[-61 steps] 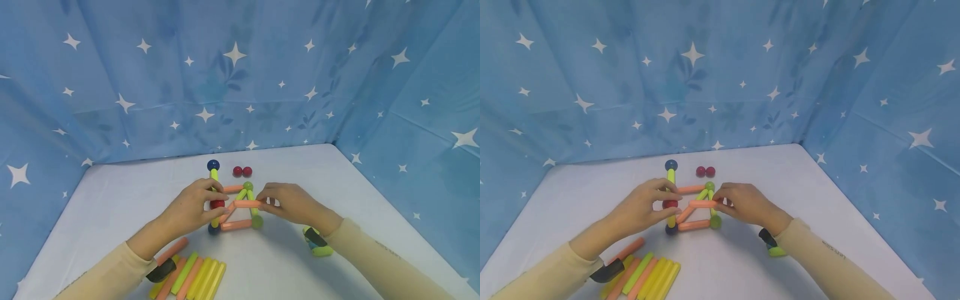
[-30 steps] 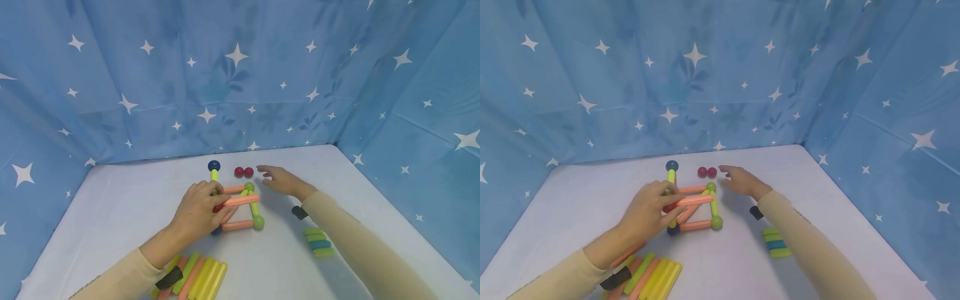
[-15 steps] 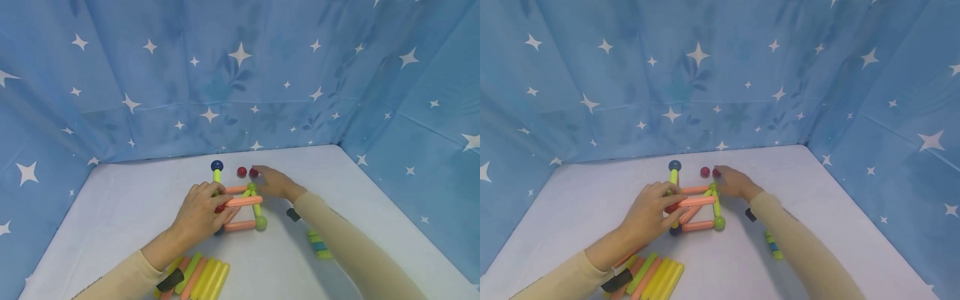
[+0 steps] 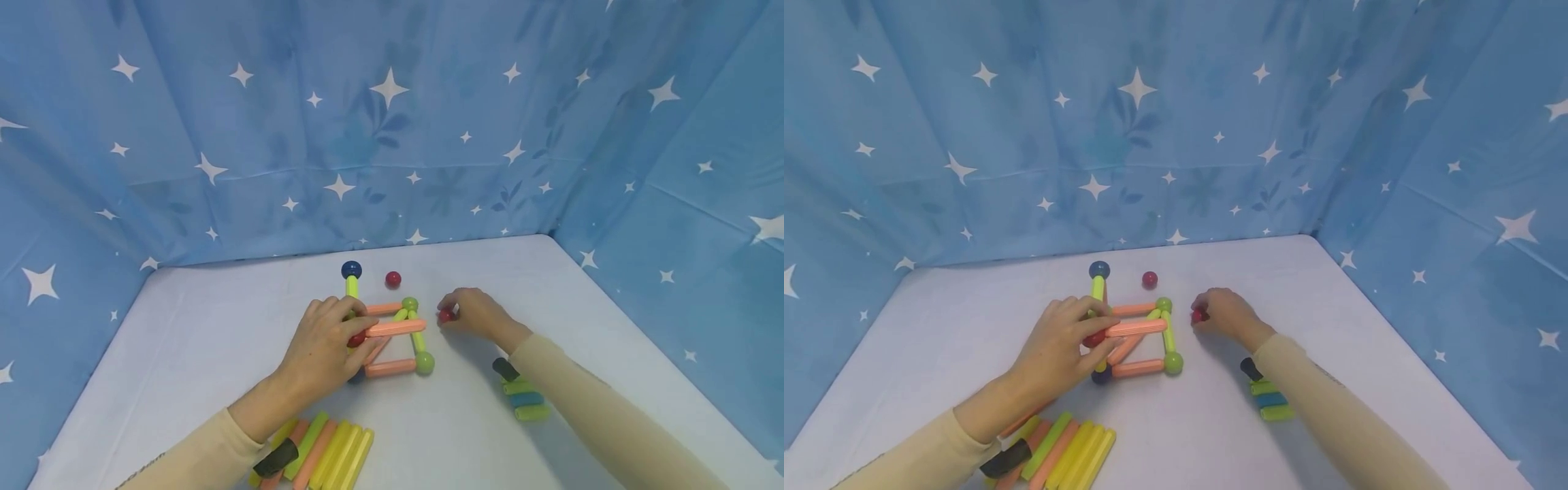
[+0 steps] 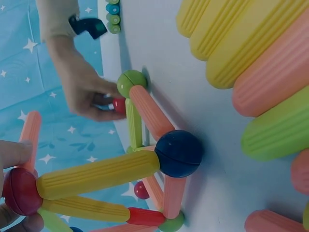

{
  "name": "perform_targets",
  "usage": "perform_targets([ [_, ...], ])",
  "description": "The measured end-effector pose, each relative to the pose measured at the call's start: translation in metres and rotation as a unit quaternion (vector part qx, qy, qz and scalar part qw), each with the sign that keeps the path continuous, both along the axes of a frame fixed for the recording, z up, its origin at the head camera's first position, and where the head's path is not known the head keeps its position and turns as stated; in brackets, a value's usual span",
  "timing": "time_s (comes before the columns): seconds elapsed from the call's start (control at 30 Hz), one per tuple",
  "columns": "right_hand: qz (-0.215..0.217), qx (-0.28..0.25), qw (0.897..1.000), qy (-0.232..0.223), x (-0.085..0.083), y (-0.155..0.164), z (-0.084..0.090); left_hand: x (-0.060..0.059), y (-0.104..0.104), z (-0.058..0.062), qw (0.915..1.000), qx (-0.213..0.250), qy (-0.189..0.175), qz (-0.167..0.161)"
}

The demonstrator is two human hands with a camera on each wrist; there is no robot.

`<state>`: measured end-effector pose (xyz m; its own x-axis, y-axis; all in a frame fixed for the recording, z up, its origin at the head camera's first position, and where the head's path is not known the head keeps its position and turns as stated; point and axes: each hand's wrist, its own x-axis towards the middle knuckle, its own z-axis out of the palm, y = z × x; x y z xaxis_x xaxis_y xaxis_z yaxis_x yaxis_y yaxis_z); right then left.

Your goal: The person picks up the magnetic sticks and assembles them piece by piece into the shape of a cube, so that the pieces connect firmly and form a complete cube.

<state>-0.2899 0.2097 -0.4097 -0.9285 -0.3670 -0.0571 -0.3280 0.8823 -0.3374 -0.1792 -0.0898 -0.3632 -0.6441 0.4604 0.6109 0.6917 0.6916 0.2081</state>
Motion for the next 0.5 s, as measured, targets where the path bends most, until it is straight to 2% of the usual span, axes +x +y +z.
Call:
perform_targets([
  [0.17,0.034,-0.044,0.997,-0.053,0.032,-0.001,0.01,0.0,-0.001,-0.001,1.0,-0.004,-0.004,0.002],
  [0.27,0.061,-0.103,0.99,-0.069,0.047,0.0,0.018,0.0,0.0,-0.001,1.0,-0.004,-0.002,-0.002],
  [0.33,0.07,-0.159,0.981,-0.085,0.054,0.0,0.025,-0.001,0.0,-0.002,1.0,-0.001,0.0,-0.006],
  [0.5,0.082,-0.285,0.947,-0.121,0.061,0.002,0.043,-0.002,0.0,-0.003,0.9998,0.004,0.01,-0.015],
])
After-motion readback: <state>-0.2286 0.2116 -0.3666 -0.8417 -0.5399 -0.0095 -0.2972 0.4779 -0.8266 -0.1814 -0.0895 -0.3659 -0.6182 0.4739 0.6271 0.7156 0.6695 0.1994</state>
